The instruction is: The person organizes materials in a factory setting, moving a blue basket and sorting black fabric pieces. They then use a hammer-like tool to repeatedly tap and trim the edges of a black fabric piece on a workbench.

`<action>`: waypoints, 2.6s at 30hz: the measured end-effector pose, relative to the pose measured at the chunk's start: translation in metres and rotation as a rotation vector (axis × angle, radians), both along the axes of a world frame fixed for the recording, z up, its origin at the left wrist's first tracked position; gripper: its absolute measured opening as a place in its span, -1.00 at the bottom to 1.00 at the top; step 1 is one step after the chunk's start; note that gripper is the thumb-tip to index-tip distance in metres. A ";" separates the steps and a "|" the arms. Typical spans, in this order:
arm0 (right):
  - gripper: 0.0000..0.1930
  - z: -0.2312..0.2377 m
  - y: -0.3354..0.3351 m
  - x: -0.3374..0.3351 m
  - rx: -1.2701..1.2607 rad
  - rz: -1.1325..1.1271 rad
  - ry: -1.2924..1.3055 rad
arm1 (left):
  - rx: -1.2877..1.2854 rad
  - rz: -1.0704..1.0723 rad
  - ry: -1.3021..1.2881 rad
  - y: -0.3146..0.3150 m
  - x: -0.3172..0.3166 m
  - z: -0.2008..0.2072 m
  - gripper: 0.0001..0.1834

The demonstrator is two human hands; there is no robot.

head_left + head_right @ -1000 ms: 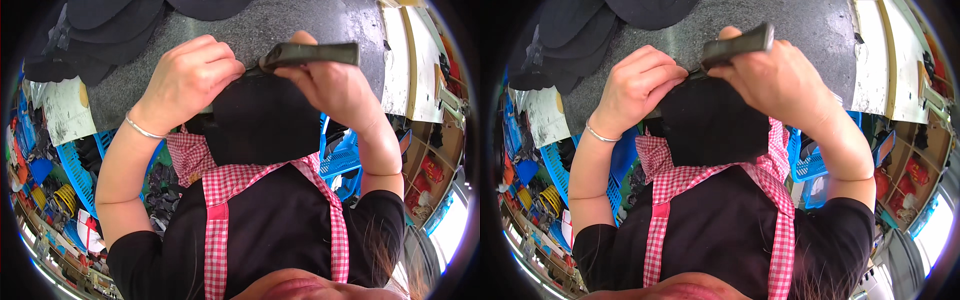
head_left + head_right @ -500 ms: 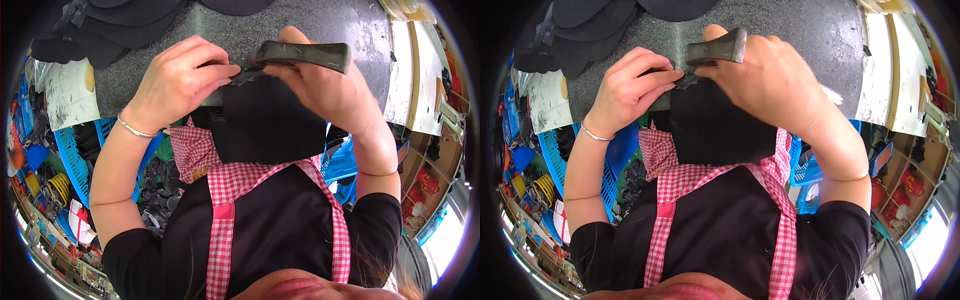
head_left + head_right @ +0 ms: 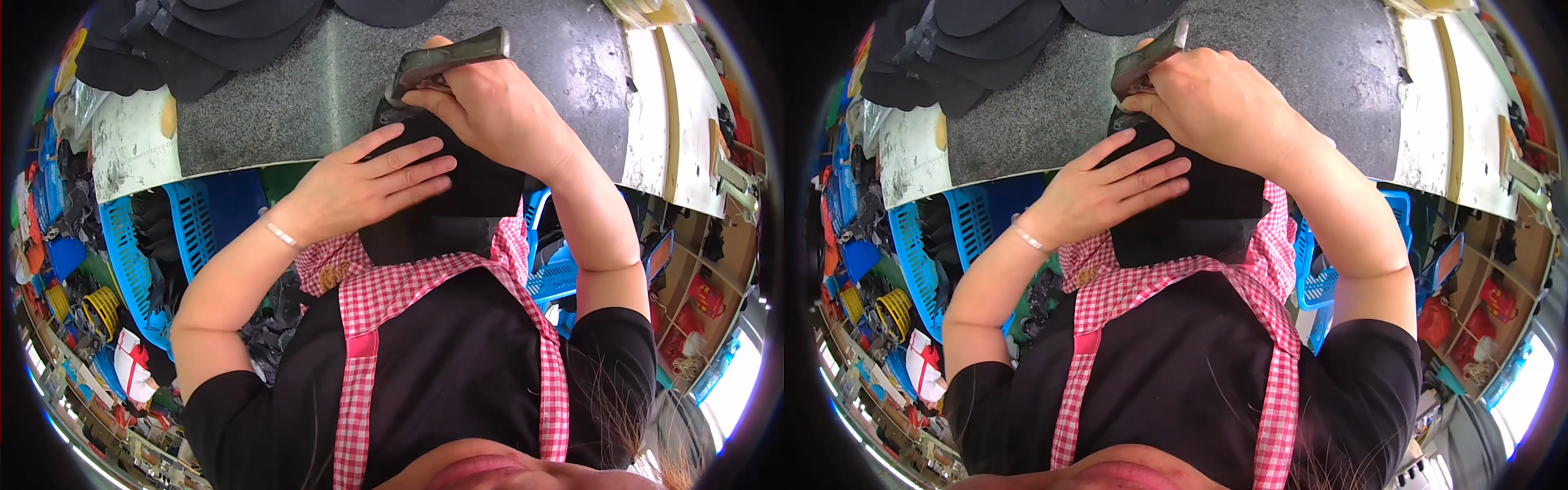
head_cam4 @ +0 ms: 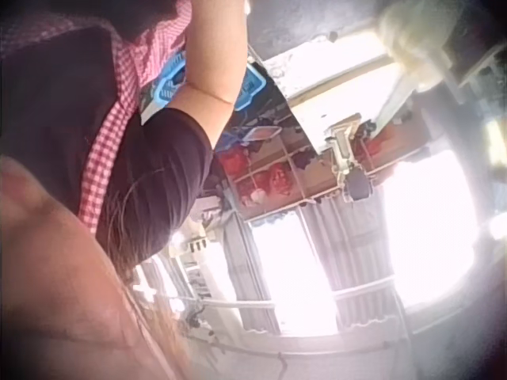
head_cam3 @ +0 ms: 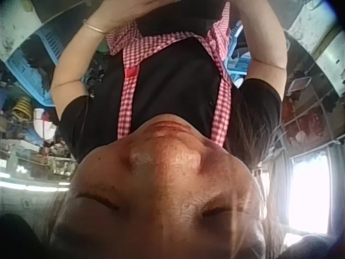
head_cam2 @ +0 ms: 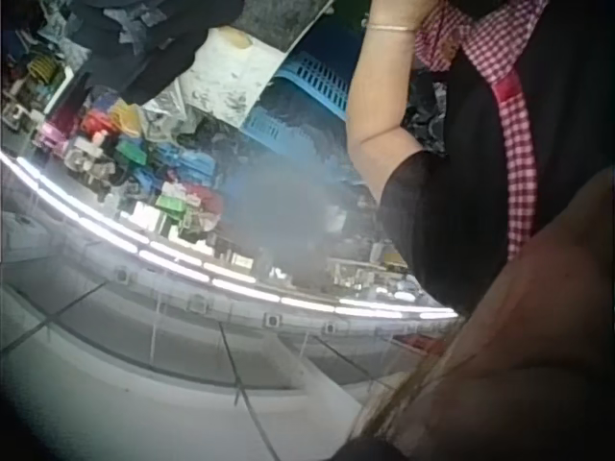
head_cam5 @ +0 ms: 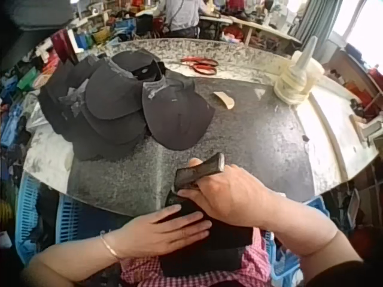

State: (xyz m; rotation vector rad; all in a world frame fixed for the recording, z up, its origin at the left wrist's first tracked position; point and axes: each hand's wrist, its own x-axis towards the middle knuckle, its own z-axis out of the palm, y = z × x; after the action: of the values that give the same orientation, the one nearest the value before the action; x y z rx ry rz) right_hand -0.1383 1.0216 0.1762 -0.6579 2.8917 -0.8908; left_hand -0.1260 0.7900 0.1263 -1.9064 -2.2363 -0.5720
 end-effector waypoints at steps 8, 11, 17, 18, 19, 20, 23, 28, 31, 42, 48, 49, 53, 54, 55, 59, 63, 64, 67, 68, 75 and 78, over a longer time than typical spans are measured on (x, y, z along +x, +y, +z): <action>-0.63 0.012 0.031 0.095 0.250 0.136 -0.179 | -0.218 -0.161 -0.519 -0.021 0.025 0.010 -0.41; -0.60 -0.025 0.027 0.119 0.201 0.092 -0.470 | -0.324 -0.135 -0.973 -0.018 -0.015 0.033 -0.46; -0.73 -0.002 0.036 0.091 -0.096 0.067 -0.280 | 0.137 0.951 0.437 0.051 -0.191 0.062 -0.69; -0.73 0.010 0.037 0.082 -0.105 0.047 -0.329 | 0.027 1.026 0.390 0.054 -0.208 0.050 -0.68; -0.74 0.016 0.039 0.076 -0.112 0.018 -0.385 | -0.005 1.041 0.354 0.058 -0.214 0.046 -0.66; -0.76 0.016 0.047 0.074 -0.162 0.006 -0.340 | 0.023 0.947 0.249 0.066 -0.210 0.048 -0.66; -0.74 0.041 0.081 0.075 -0.273 -0.140 -0.348 | 0.161 0.666 -0.197 0.088 -0.181 0.078 -0.82; -0.67 0.071 0.106 0.079 -0.803 -0.544 -0.158 | 0.336 0.106 -1.336 0.068 -0.139 0.079 -0.81; -0.72 0.070 0.088 0.064 -0.662 -0.656 -0.103 | -0.070 0.356 -1.052 0.067 -0.102 0.050 -0.71; -0.77 0.019 0.080 0.007 -0.108 -0.173 0.054 | -0.141 0.421 -0.701 0.071 -0.108 0.044 -0.54; -0.76 0.012 0.072 -0.012 0.078 -0.115 0.091 | -0.038 0.388 -0.621 0.069 -0.102 0.035 -0.60; -0.75 0.011 0.072 -0.013 0.098 -0.119 0.099 | 0.030 0.407 -0.605 0.069 -0.098 0.032 -0.63; -0.72 0.003 0.070 -0.012 0.105 -0.120 0.145 | 0.253 0.489 -0.490 0.068 -0.071 0.012 -0.73; -0.72 0.004 0.070 -0.013 0.105 -0.120 0.135 | 0.308 0.488 -0.463 0.067 -0.067 0.007 -0.74; -0.72 0.006 0.069 -0.012 0.103 -0.120 0.125 | 0.363 0.488 -0.435 0.067 -0.066 0.004 -0.74; -0.74 0.006 0.069 -0.013 0.084 -0.125 0.101 | 0.341 0.449 -0.363 0.069 -0.068 0.000 -0.78; -0.77 0.007 0.070 -0.013 0.041 -0.129 0.080 | 0.290 0.413 -0.272 0.070 -0.069 0.003 -0.75; -0.79 0.010 0.070 -0.013 0.033 -0.128 0.071 | 0.277 0.412 -0.249 0.070 -0.069 0.003 -0.75; -0.82 0.018 0.064 -0.017 0.015 -0.148 0.123 | 0.239 0.418 -0.181 0.069 -0.068 0.003 -0.73; -0.82 0.019 0.061 -0.019 0.011 -0.159 0.155 | 0.228 0.420 -0.158 0.070 -0.067 0.004 -0.73; -0.82 0.007 0.066 -0.026 0.171 -0.102 0.130 | 0.261 0.389 -0.274 0.062 -0.075 0.007 -0.77; -0.82 0.007 0.066 -0.029 0.096 -0.094 0.133 | 0.256 0.384 -0.328 0.055 -0.077 0.009 -0.81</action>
State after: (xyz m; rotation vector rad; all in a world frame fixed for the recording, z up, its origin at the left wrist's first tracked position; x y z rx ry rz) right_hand -0.1669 1.0872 0.1831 -0.6005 3.0841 -0.7383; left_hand -0.2026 0.8446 0.1356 -1.2916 -2.4829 -1.1029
